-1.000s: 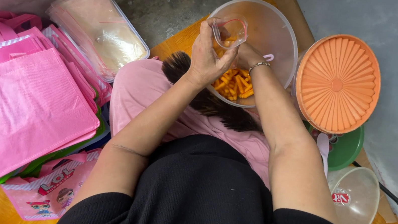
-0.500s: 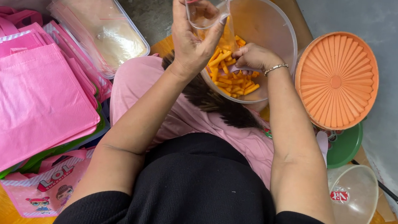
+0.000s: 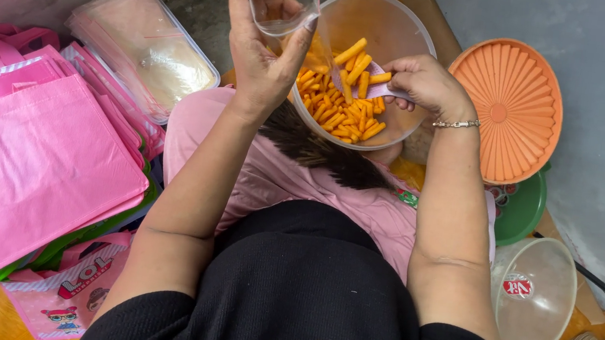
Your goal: The person is assembling gift bags by filling small plastic bags with cheese sticks using a spoon and then placing the filled bags into a larger pink gift bag.
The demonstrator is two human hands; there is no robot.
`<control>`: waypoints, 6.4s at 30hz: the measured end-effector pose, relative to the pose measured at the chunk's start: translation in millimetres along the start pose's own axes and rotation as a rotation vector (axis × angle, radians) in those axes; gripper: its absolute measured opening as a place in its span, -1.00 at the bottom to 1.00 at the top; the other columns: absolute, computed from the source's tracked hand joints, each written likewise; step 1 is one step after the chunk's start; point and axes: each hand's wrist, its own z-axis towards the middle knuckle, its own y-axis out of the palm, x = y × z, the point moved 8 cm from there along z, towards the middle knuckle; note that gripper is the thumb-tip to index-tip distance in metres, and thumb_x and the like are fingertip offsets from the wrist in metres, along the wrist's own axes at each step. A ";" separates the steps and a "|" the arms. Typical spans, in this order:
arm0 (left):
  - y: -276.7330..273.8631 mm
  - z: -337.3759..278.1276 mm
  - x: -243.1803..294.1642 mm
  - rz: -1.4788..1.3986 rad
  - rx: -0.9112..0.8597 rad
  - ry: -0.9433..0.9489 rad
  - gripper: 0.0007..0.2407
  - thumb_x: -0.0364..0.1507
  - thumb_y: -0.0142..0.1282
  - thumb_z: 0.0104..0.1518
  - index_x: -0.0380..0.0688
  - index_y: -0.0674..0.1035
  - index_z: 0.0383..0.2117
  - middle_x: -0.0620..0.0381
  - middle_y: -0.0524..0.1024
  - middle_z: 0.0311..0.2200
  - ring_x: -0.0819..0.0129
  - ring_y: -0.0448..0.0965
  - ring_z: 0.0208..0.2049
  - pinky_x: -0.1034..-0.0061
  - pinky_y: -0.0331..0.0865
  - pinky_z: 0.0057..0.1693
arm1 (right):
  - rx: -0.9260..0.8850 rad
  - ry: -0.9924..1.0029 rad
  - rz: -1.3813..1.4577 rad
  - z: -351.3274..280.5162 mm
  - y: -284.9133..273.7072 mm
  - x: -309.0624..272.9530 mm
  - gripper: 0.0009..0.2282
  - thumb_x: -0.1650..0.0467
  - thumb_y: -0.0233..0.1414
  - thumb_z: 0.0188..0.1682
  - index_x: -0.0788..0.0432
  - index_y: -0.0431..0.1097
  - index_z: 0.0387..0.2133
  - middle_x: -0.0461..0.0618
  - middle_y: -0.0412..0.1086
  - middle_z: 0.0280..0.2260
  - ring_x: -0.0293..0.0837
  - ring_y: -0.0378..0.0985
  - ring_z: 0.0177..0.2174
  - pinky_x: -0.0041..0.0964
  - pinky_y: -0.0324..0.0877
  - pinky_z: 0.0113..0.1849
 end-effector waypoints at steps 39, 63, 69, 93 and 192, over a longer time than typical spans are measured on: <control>35.3 -38.2 -65.2 0.357 -0.130 -0.125 -0.63 -0.53 0.12 -0.13 -0.24 0.21 -0.23 0.09 0.36 -0.51 0.37 0.42 -0.50 0.57 0.34 -0.33 | 0.456 -0.014 -1.056 63.1 0.5 1.9 -0.82 0.55 -0.15 -0.26 0.23 0.37 -0.42 0.21 0.36 -0.47 0.15 0.40 -0.45 -0.04 0.27 -0.36; 19.2 -27.0 -48.4 0.154 -0.006 -0.174 -0.68 -0.57 0.07 -0.08 -0.24 0.21 -0.23 0.09 0.36 -0.43 0.42 0.40 -0.42 0.63 0.34 -0.22 | -0.223 0.251 -0.090 104.3 45.4 83.0 -0.85 0.48 -0.10 -0.27 0.22 0.23 -0.80 -0.04 0.16 -0.78 -0.25 0.24 -0.75 -0.49 0.20 -0.68; 3.2 -2.1 7.1 -0.019 0.016 -0.039 -0.65 -0.68 0.02 -0.03 -0.15 0.18 -0.16 0.07 0.33 -0.37 0.42 0.37 -0.34 0.63 0.32 -0.14 | -0.224 0.146 0.057 89.6 34.9 65.5 -0.90 0.57 -0.13 -0.34 0.33 0.33 -0.58 0.05 0.30 -0.71 -0.26 0.30 -0.76 -0.53 0.21 -0.72; 41.6 -15.1 -15.4 0.352 -0.249 -0.030 -0.61 -0.54 0.16 -0.14 -0.20 0.22 -0.22 0.11 0.37 -0.49 0.40 0.43 -0.48 0.59 0.36 -0.33 | 0.133 -0.140 0.228 -40.5 -46.6 -21.7 -0.78 0.54 -0.19 -0.23 0.36 0.31 -0.31 0.06 0.34 -0.59 -0.35 0.31 -0.71 -0.68 0.22 -0.66; 22.8 -35.6 -72.9 0.361 -0.079 -0.160 -0.56 -0.72 -0.04 -0.07 -0.23 0.11 -0.04 -0.03 0.18 -0.06 0.37 0.50 -0.27 0.59 0.46 -0.06 | 0.232 -0.286 -0.820 -25.3 43.5 -26.0 -0.92 0.50 -0.03 -0.32 0.20 0.40 -0.56 0.09 0.35 -0.62 0.00 0.37 -0.64 -0.19 0.27 -0.47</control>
